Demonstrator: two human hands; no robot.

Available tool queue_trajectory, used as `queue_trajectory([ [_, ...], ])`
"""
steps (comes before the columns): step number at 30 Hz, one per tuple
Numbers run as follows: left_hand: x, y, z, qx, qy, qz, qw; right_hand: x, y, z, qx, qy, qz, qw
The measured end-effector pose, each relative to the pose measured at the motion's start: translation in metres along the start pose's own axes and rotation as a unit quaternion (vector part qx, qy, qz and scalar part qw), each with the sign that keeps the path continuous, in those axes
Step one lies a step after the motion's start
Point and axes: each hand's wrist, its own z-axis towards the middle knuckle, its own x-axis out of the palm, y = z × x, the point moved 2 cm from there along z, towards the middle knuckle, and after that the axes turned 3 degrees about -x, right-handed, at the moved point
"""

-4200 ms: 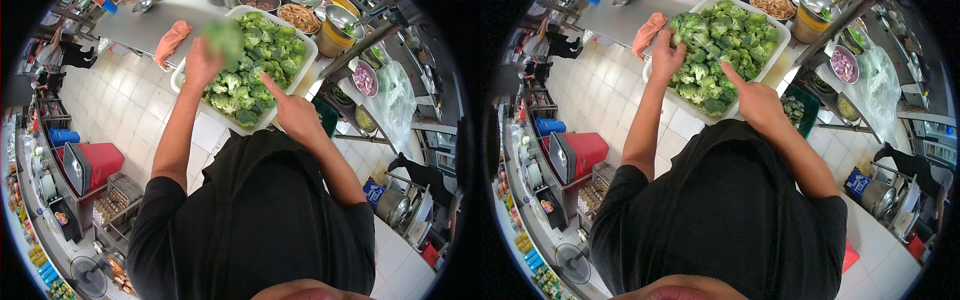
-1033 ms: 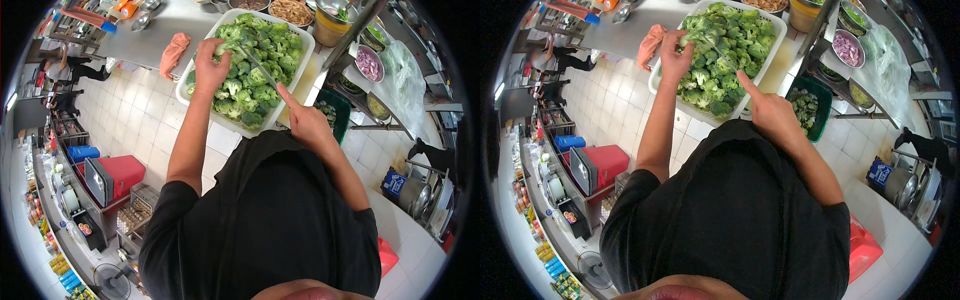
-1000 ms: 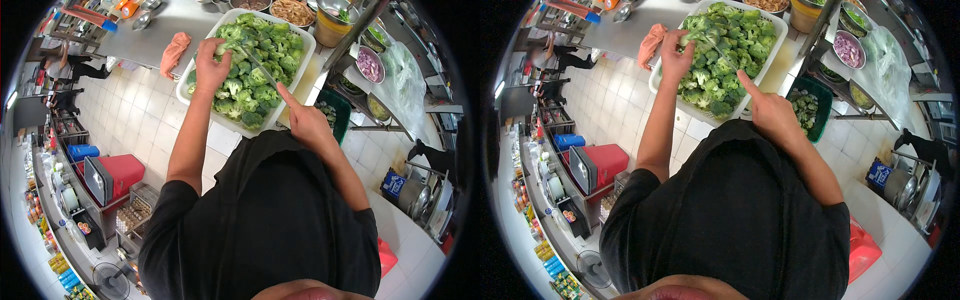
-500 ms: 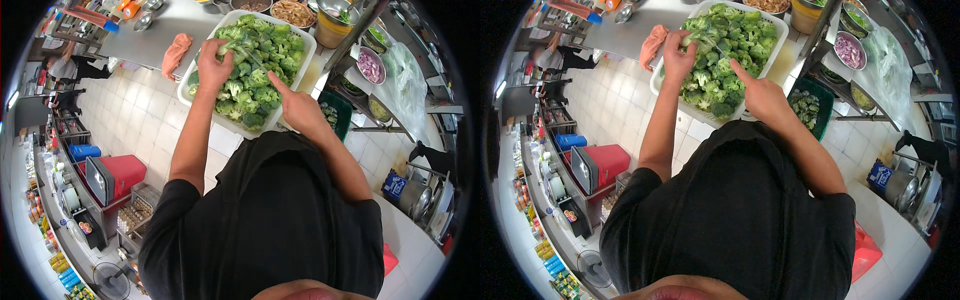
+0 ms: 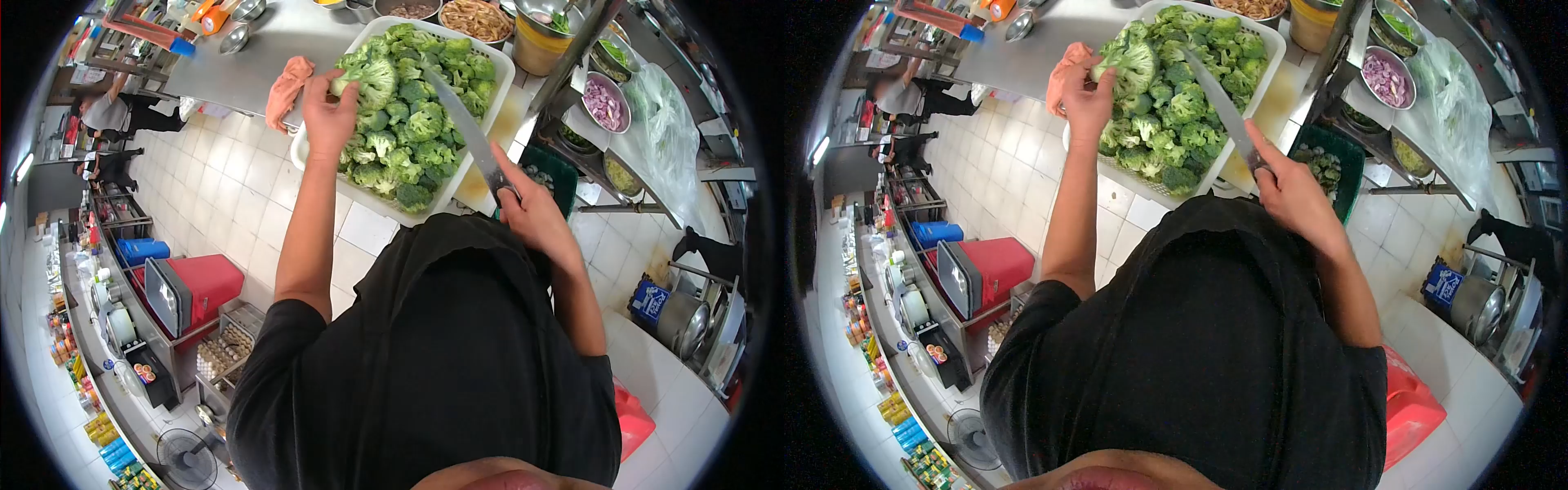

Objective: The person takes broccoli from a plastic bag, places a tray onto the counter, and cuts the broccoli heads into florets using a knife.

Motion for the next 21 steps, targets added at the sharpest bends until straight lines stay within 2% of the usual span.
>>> queue_trajectory([
  [1, -0.002, -0.002, 0.001, -0.015, -0.004, -0.004, 1.000, 0.002, 0.002, -0.003, -0.013, 0.008, -0.009, 1.000],
  [2, -0.004, 0.000, 0.003, 0.012, -0.004, 0.007, 1.000, 0.004, 0.004, -0.005, -0.025, 0.015, -0.018, 0.999],
  [5, -0.007, -0.011, 0.002, -0.024, 0.044, -0.004, 0.999, 0.003, 0.016, -0.003, -0.030, 0.032, -0.025, 0.999],
  [8, -0.007, -0.022, 0.003, 0.036, 0.075, 0.017, 0.996, 0.006, 0.012, 0.012, -0.083, 0.009, -0.011, 0.996],
  [12, -0.004, -0.017, 0.002, 0.053, 0.111, 0.021, 0.992, -0.002, 0.010, 0.035, 0.025, 0.048, 0.018, 0.998],
  [14, -0.005, -0.013, -0.001, 0.039, 0.106, 0.006, 0.994, -0.006, 0.004, 0.034, 0.053, 0.032, 0.036, 0.997],
  [16, -0.010, -0.006, 0.001, -0.023, 0.094, 0.007, 0.995, -0.009, -0.006, 0.028, 0.085, 0.033, 0.045, 0.995],
  [19, -0.010, 0.008, 0.003, -0.108, 0.058, -0.021, 0.992, -0.003, -0.017, 0.014, -0.013, -0.007, 0.026, 1.000],
  [21, -0.011, 0.013, 0.003, -0.161, 0.045, -0.037, 0.985, 0.003, -0.015, 0.004, -0.039, -0.010, 0.007, 0.999],
])
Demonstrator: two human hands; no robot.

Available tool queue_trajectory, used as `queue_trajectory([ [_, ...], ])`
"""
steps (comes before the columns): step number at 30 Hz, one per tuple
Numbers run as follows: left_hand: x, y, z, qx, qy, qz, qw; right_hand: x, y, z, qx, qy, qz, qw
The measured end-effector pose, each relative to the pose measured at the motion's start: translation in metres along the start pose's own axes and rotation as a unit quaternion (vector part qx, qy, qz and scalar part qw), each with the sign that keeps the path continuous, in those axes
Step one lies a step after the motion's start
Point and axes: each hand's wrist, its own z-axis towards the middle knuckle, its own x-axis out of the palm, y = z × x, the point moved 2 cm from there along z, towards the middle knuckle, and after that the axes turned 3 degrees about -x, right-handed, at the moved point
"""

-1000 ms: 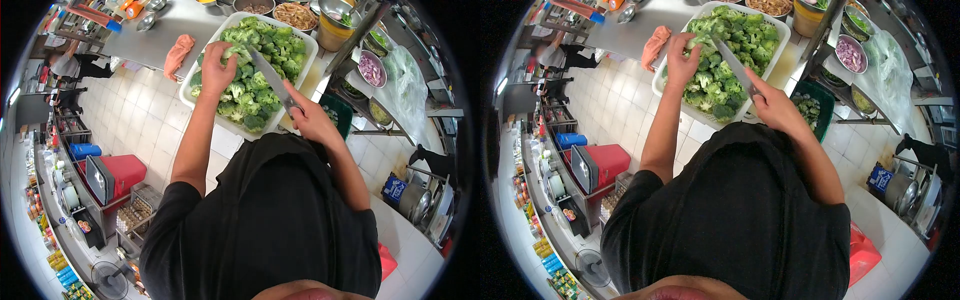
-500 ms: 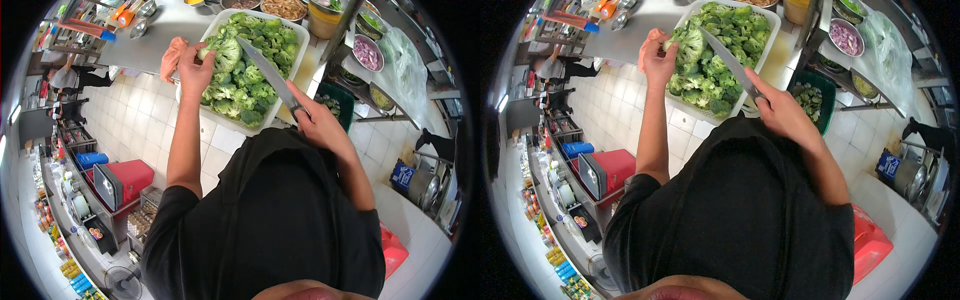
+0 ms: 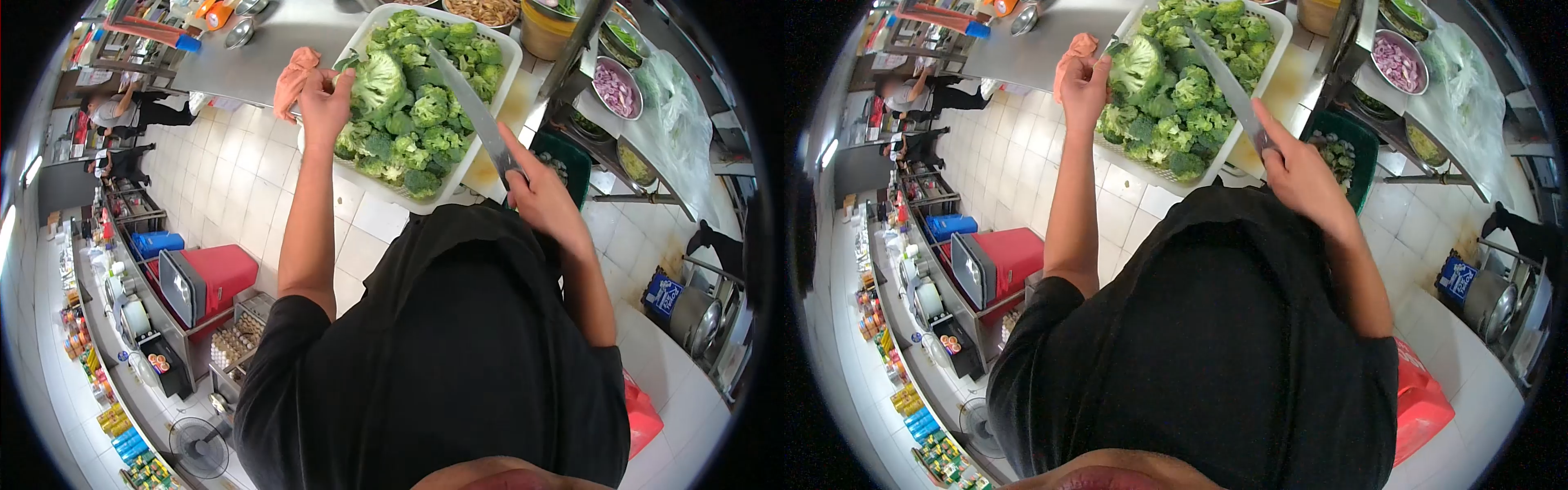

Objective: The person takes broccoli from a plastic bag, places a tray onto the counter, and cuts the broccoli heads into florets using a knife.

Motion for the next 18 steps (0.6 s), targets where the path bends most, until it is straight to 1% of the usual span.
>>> queue_trajectory([
  [1, 0.000, -0.003, -0.002, -0.022, -0.007, -0.013, 1.000, 0.003, 0.002, -0.005, -0.012, -0.002, -0.009, 1.000],
  [3, 0.003, -0.010, -0.007, -0.066, -0.019, -0.042, 0.997, 0.002, 0.018, -0.015, 0.003, 0.042, -0.036, 0.998],
  [5, 0.004, 0.004, 0.004, -0.053, -0.035, -0.025, 0.998, 0.004, 0.028, -0.020, 0.013, 0.076, -0.083, 0.994],
  [6, 0.004, 0.001, 0.006, -0.046, -0.042, -0.017, 0.998, 0.004, 0.027, -0.021, 0.000, 0.074, -0.089, 0.993],
  [9, 0.004, -0.006, 0.007, -0.163, -0.022, -0.102, 0.981, 0.008, 0.023, -0.022, -0.030, 0.071, -0.103, 0.992],
  [12, 0.001, -0.012, 0.005, -0.200, 0.019, -0.164, 0.966, 0.010, 0.019, -0.022, -0.046, 0.063, -0.112, 0.991],
  [14, 0.004, -0.017, 0.000, -0.229, 0.024, -0.181, 0.956, 0.013, 0.017, -0.022, -0.062, 0.058, -0.121, 0.989],
  [17, 0.005, -0.007, 0.000, -0.271, 0.057, -0.214, 0.937, 0.015, 0.020, -0.017, -0.072, 0.086, -0.105, 0.988],
  [18, 0.005, -0.006, 0.000, -0.284, 0.071, -0.227, 0.929, 0.019, 0.017, -0.014, -0.080, 0.078, -0.113, 0.987],
])
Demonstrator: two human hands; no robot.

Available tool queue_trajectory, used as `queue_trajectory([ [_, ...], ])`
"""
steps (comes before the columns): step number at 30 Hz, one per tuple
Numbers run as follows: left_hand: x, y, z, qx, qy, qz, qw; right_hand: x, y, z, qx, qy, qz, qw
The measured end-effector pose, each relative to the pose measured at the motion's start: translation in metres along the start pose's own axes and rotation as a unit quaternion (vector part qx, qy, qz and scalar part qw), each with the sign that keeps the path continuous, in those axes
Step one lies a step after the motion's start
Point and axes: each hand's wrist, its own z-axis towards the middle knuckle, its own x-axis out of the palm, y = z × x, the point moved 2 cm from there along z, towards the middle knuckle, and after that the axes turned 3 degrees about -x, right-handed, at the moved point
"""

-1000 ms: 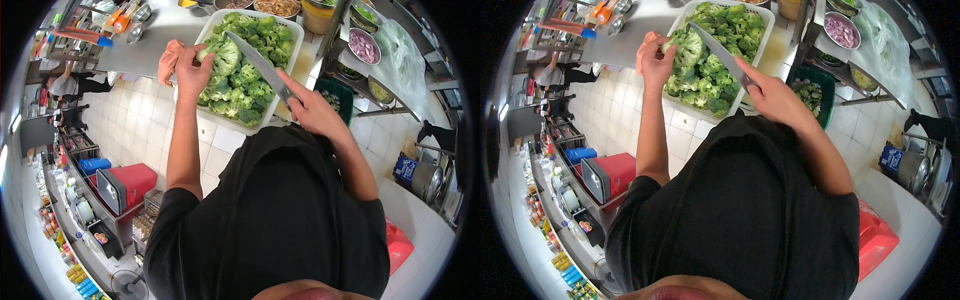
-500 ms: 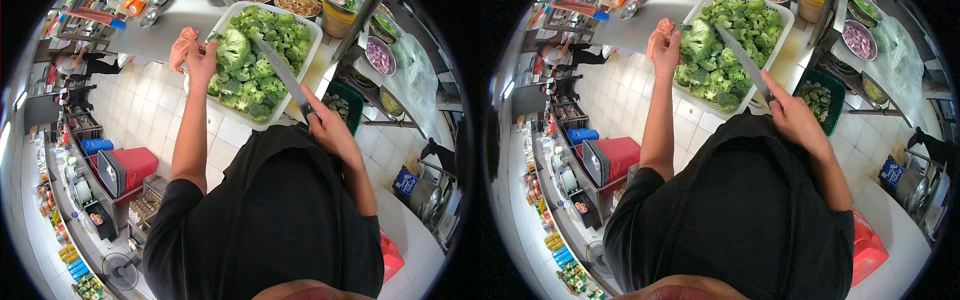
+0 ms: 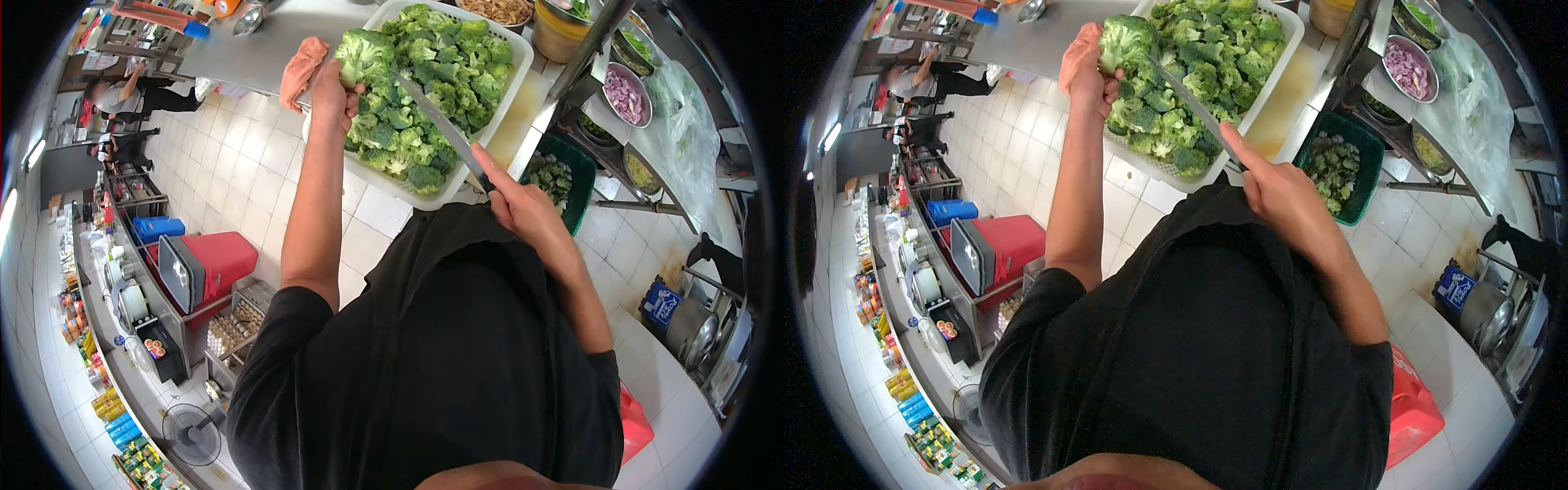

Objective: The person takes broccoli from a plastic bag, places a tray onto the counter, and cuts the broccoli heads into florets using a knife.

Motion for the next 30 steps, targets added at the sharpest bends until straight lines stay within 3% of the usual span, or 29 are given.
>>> queue_trajectory([
  [3, -0.002, 0.001, -0.004, -0.039, -0.002, -0.064, 0.997, 0.011, -0.007, 0.011, -0.019, -0.024, -0.046, 0.998],
  [6, -0.012, 0.003, -0.005, -0.077, 0.077, -0.157, 0.982, 0.013, -0.001, 0.019, -0.023, -0.030, -0.089, 0.995],
  [9, -0.018, 0.017, -0.007, -0.177, 0.162, -0.275, 0.931, 0.014, 0.008, 0.024, -0.016, -0.011, -0.105, 0.994],
  [16, -0.018, 0.030, -0.006, -0.170, 0.166, -0.308, 0.921, 0.027, 0.005, 0.041, -0.023, -0.005, -0.191, 0.981],
  [22, -0.017, 0.025, -0.015, -0.125, 0.117, -0.191, 0.967, 0.028, 0.016, 0.051, -0.035, -0.004, -0.200, 0.979],
  [30, -0.020, 0.031, -0.006, -0.129, 0.137, -0.237, 0.953, 0.036, 0.012, 0.051, -0.028, 0.004, -0.229, 0.973],
])
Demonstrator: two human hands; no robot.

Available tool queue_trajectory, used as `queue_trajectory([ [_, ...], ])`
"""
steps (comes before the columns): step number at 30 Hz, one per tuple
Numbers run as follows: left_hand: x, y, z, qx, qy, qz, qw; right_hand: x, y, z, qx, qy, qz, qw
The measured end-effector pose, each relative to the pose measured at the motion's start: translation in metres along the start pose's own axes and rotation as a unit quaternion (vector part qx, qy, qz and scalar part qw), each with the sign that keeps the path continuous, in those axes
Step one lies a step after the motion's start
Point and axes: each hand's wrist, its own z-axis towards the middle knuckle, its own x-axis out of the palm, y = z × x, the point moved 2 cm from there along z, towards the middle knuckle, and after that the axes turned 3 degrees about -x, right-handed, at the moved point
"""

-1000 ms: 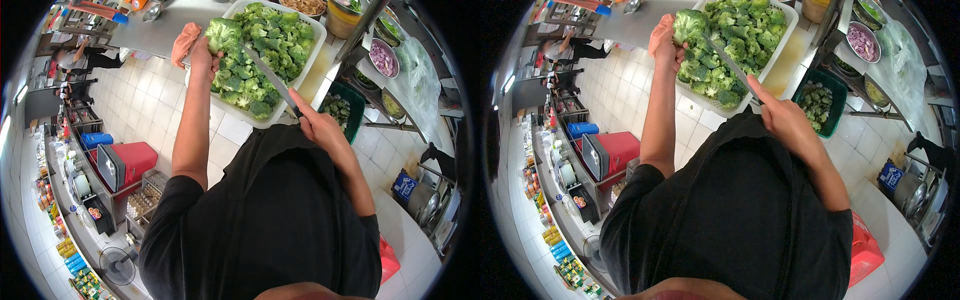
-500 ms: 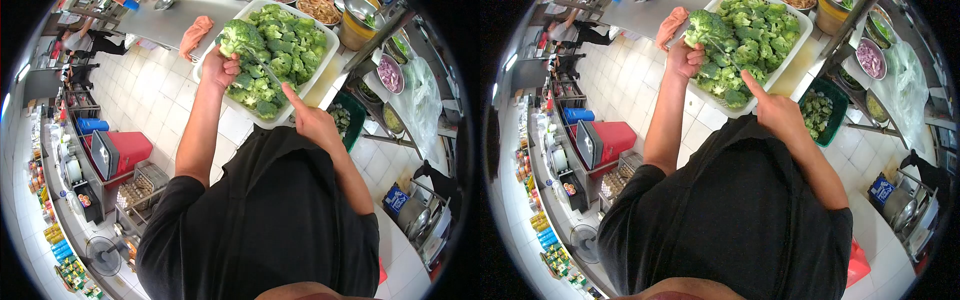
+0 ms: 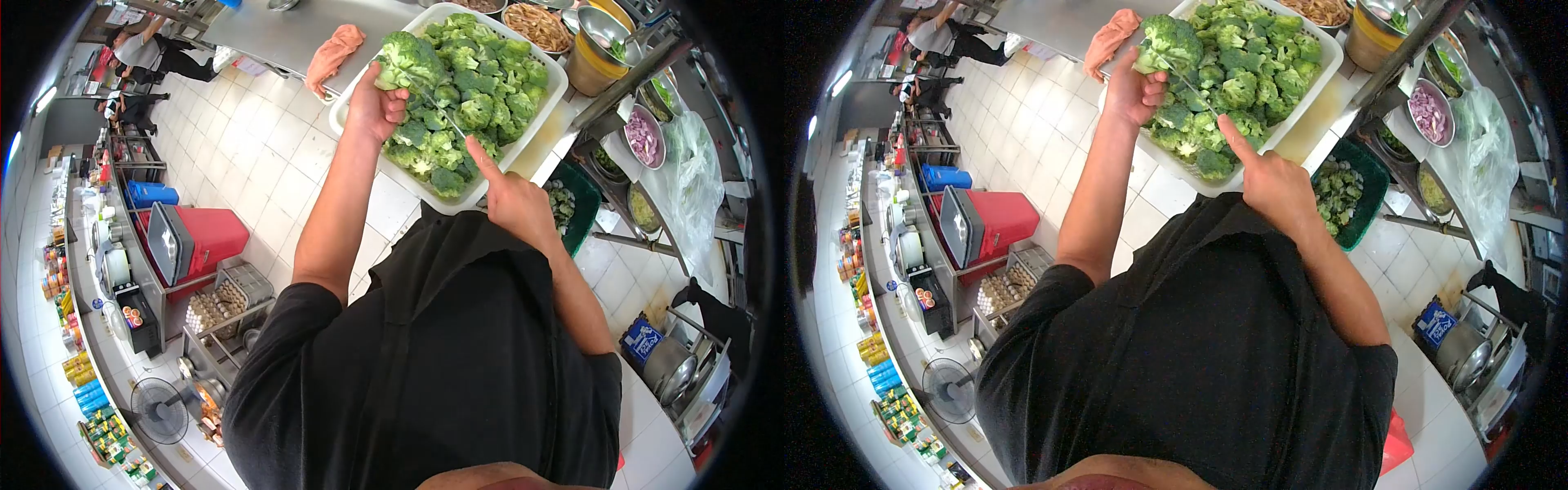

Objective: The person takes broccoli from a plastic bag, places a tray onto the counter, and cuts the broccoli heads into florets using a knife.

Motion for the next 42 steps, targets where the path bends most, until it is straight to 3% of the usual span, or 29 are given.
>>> queue_trajectory([
  [8, 0.004, -0.001, 0.000, 0.008, -0.013, 0.029, 0.999, -0.005, 0.006, 0.008, 0.029, 0.009, -0.017, 0.999],
  [14, 0.003, -0.001, 0.007, 0.031, -0.087, 0.065, 0.994, -0.004, -0.001, 0.021, 0.014, 0.014, -0.023, 1.000],
  [15, 0.000, -0.003, 0.007, 0.032, -0.051, 0.075, 0.995, -0.007, -0.002, 0.022, 0.024, 0.028, -0.002, 0.999],
  [17, -0.006, -0.001, 0.011, 0.045, -0.076, 0.123, 0.989, -0.012, -0.003, 0.021, 0.044, 0.058, 0.043, 0.996],
  [20, 0.006, -0.002, 0.004, 0.066, -0.144, 0.186, 0.970, -0.008, -0.016, 0.007, 0.022, 0.027, 0.220, 0.975],
  [23, 0.005, 0.002, 0.006, 0.102, -0.189, 0.215, 0.953, -0.025, -0.018, -0.010, 0.068, -0.020, 0.277, 0.958],
  [26, 0.006, 0.006, 0.008, 0.156, -0.195, 0.219, 0.943, -0.046, -0.028, -0.022, 0.161, 0.000, 0.274, 0.948],
  [27, 0.008, 0.007, 0.008, 0.176, -0.194, 0.218, 0.940, -0.042, -0.033, -0.027, 0.143, -0.032, 0.303, 0.942],
  [29, 0.004, 0.008, 0.016, 0.208, -0.178, 0.210, 0.939, -0.030, -0.042, -0.034, 0.111, -0.067, 0.251, 0.959],
  [36, 0.009, 0.006, 0.019, 0.219, -0.156, 0.203, 0.941, -0.017, -0.024, -0.032, 0.067, -0.007, 0.109, 0.992],
  [42, 0.012, 0.004, 0.024, 0.203, -0.144, 0.213, 0.945, -0.018, -0.018, -0.005, 0.048, 0.008, 0.109, 0.993],
])
